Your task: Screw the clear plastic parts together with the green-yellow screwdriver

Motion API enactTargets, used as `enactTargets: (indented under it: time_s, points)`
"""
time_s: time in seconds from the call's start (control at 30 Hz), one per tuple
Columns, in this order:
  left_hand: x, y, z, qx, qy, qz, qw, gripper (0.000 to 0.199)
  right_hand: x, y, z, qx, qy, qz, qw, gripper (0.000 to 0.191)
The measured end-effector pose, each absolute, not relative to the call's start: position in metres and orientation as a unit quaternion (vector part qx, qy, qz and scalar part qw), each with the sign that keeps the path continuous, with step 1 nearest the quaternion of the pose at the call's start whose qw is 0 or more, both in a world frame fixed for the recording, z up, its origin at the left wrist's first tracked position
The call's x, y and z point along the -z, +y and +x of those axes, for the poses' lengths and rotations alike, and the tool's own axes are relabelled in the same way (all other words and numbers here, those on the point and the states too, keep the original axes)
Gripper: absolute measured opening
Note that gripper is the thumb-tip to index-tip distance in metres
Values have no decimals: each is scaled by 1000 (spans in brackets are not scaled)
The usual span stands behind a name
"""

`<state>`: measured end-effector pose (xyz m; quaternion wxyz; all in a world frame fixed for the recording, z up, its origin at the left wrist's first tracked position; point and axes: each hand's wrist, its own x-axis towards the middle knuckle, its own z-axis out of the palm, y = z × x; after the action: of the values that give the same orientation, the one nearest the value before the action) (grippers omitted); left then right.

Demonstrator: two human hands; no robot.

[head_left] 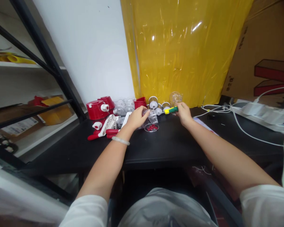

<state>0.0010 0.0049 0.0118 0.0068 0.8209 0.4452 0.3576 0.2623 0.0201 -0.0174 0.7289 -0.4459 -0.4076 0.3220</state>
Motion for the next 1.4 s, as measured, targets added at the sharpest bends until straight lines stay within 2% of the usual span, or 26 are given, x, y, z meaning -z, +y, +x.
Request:
enactTargets:
  time_s: [0.07,0.2,0.4,0.5,0.7,0.77,0.9,0.97,1.13,1.23,1.4]
  points:
    - [-13,4,1,-356,451,819,8,33,16,18,261,-391,-381,-377,749,21]
    - [-13,4,1,-354,455,817,8,33,16,15,261,-450,-368,-288,761,21]
    - [-12,6,0,-356,448,820,10,33,19,20,264,-367,-397,-406,737,44]
    - [-12,5,1,-358,449,819,13,32,17,21,263,-366,-398,-411,734,38]
    - [-11,6,1,-359,447,819,12,32,15,12,260,-468,-362,-303,747,19]
    - [-11,7,0,-361,444,820,14,33,15,11,261,-467,-368,-302,745,21]
    - [-11,7,0,-360,446,819,15,33,18,16,263,-411,-375,-398,730,40]
    - [-11,7,0,-359,447,819,15,34,19,19,263,-391,-386,-423,721,43]
    - [-10,7,0,-360,447,819,13,34,17,16,259,-442,-362,-367,734,24]
    - [-10,8,0,-363,443,820,8,34,16,13,259,-476,-346,-328,739,20]
    - [-10,8,0,-361,445,819,10,33,19,18,263,-445,-376,-378,720,43]
